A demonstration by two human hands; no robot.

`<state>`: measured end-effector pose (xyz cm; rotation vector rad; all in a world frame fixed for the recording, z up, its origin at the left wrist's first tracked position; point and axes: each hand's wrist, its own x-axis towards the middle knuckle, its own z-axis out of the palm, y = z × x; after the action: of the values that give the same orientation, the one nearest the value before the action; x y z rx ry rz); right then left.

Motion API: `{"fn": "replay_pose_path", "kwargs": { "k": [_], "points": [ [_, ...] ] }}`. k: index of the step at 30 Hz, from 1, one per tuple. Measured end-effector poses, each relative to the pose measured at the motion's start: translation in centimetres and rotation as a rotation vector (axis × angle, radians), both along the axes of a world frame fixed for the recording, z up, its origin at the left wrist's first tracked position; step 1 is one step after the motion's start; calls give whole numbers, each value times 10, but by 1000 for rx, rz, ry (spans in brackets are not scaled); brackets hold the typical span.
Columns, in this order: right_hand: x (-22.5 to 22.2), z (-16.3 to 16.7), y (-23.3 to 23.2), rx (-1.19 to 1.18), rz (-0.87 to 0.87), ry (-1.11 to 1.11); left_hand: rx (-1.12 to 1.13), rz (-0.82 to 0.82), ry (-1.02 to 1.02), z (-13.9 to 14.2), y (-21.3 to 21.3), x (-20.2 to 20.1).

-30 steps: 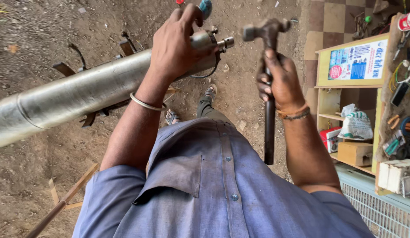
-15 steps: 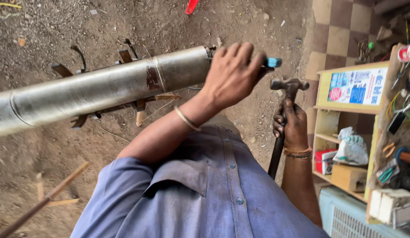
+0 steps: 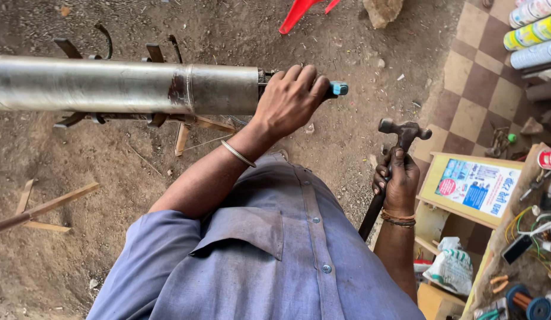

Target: The person works on a submersible pump motor assembly mounted on a wooden stand, using a screwdriver, hammer, and wrench to loosen, remove, and refit components at the end of the metal cylinder, and picks small parts from the workbench.

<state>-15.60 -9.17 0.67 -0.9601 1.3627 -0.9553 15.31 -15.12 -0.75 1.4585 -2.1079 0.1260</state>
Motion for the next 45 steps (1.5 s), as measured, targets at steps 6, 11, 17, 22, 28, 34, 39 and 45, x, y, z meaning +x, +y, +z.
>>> {"fn": "replay_pose_path", "kwargs": {
  "k": [6,11,17,22,28,34,39,45],
  "points": [
    [-6,-11,-30,-98,170,1,-70,-17,-18,-3,-1,-1],
    [-7,-17,-44,-174,288,-46,-86,13,-18,1,-2,-6],
    [-5,-31,-60,-331,310,-190,-60,49,-18,5,-2,-9],
    [-4,-42,-68,-391,347,-266,-90,33,-75,8,-3,-10],
    [-3,-57,-76,-406,385,-305,-89,46,-96,6,-5,-12],
    [18,-76,-89,-519,379,-284,-128,73,-97,5,-6,-15],
    [44,-91,-85,-451,272,-420,-141,89,-94,7,-4,-18],
    [60,-110,-90,-361,204,-629,-151,98,-93,6,-5,-18]
  ]
}}
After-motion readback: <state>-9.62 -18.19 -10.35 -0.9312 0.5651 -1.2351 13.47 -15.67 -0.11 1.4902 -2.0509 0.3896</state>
